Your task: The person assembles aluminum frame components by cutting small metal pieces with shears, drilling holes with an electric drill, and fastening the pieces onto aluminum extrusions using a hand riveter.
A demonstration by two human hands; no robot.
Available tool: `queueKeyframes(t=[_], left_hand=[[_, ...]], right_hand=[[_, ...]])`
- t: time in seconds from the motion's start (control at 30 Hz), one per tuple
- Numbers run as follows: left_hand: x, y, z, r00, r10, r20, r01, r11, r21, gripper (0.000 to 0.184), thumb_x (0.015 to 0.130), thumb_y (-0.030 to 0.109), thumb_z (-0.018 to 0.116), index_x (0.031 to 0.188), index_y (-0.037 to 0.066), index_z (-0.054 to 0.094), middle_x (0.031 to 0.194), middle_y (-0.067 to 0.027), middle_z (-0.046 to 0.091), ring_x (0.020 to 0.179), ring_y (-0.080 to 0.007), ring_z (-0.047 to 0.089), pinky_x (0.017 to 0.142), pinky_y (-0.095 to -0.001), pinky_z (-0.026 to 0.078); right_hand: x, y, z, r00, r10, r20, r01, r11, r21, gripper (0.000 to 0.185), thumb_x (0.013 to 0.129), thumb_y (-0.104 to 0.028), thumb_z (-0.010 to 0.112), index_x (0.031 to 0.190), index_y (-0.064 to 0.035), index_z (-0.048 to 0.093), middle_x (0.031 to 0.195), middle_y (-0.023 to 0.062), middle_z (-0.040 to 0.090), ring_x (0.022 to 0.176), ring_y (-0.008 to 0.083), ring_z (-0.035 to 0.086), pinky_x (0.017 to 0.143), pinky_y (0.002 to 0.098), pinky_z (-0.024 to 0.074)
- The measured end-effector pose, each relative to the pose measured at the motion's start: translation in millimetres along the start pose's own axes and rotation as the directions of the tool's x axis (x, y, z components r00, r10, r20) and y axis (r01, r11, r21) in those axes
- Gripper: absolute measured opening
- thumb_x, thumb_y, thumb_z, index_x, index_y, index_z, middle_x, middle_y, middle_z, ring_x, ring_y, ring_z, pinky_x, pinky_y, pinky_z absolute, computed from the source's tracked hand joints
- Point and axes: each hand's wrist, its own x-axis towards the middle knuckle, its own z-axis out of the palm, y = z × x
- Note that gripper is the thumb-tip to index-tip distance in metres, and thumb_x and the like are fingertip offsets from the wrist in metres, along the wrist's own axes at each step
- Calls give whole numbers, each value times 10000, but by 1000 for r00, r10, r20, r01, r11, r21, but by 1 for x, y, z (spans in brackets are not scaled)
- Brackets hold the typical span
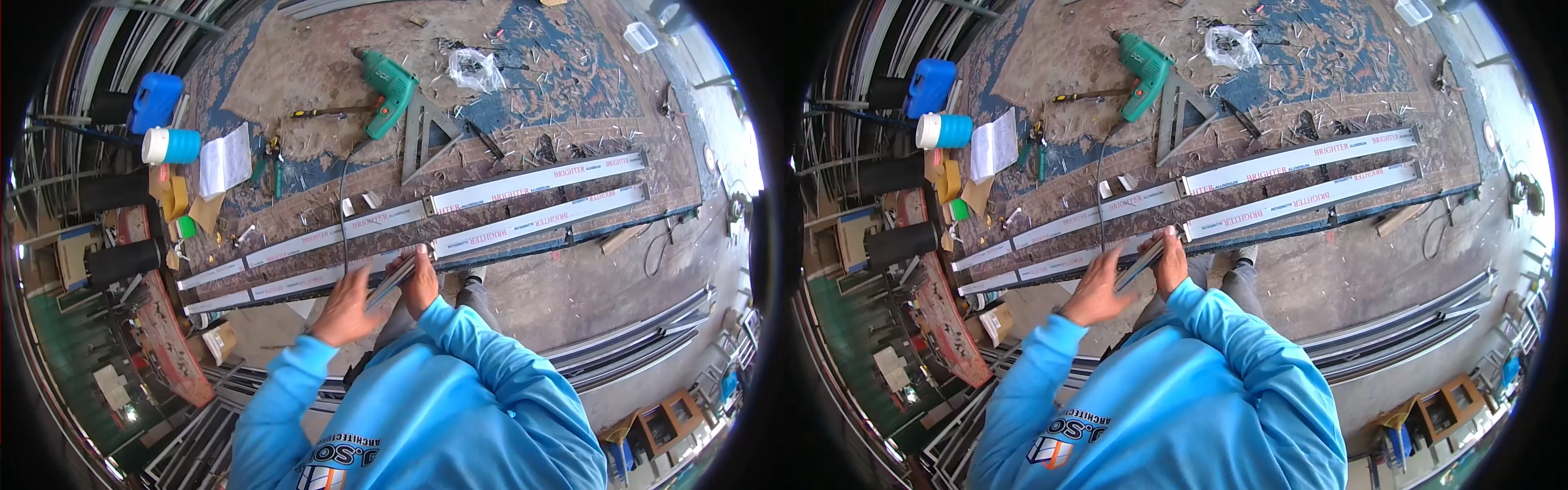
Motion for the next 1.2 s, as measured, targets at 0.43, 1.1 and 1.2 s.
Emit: queueKeyframes(t=[0.43,1.1,1.2], left_hand=[[-2,21,-80,790,-248,560,444,862,-244,544,899,379,727,1297,20,637,1003,-243,727,987,-426,706,874,-471,542],[-25,-26,0,936,-173,307,158,985,74,789,876,431,735,1463,-25,472,1361,-342,568,1289,-424,568,1081,-467,451],[-29,-37,17,817,-270,509,466,829,-310,787,844,474,771,1431,15,517,1395,-283,571,1295,-426,554,1088,-445,437]], right_hand=[[12,10,3,979,66,-192,-52,996,75,475,971,-566,590,922,-97,539,767,75,543,704,237,572,692,393,502],[15,-6,11,962,227,-150,-176,939,296,446,948,-564,626,872,-125,588,723,36,550,680,208,558,664,374,468],[23,-2,6,974,165,-157,-133,971,198,461,933,-578,638,793,-147,551,709,42,541,644,206,534,613,366,456]])
